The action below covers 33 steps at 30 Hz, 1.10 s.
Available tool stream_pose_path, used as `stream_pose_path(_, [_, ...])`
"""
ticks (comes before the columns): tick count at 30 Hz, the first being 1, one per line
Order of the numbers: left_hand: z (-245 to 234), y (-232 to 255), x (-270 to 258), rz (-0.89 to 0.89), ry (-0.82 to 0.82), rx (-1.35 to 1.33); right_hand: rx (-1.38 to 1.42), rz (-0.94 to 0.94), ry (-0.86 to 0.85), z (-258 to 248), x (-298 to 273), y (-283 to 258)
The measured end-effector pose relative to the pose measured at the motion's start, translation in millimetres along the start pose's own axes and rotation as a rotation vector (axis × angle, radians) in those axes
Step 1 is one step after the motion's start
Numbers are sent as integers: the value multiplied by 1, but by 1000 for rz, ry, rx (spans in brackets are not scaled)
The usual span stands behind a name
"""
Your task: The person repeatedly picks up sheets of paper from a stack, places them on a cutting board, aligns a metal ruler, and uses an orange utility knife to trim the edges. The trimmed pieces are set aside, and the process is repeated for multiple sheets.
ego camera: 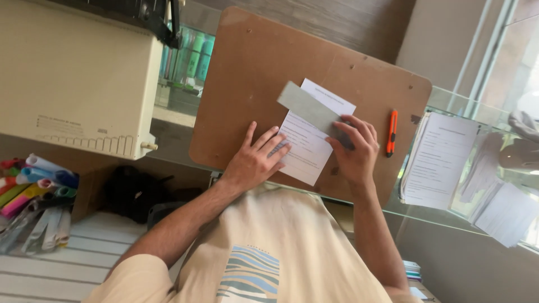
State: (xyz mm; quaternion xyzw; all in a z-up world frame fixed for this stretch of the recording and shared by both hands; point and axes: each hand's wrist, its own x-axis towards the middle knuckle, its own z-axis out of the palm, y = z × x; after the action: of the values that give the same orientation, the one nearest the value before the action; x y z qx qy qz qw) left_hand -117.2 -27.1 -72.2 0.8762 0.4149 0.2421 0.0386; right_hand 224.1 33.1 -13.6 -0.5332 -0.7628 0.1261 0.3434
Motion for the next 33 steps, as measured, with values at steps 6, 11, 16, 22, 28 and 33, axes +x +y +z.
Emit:
stream_pose_path(6, [-4, 9, -3, -54, -1, 22, -67, -224, -68, 40, 19, 8])
stream_pose_path(11, [-7, 14, -1, -82, 7, 6, -76, -270, -75, 48, 23, 12])
stream_pose_path(16, [-8, 13, 17, -130, 62, -94, -138, -279, -3, 32, 23, -2])
stream_pose_path(22, [11, 24, 77, -121, 166, -53, -210, -66, 170, 36, -25, -9])
stream_pose_path(28, [35, 34, 90, -140, 61, 90, -280, 12, 101, 52, -42, -10])
stream_pose_path(33, [29, 36, 92, -173, 24, 101, -321, 1, 121, 53, -42, -13])
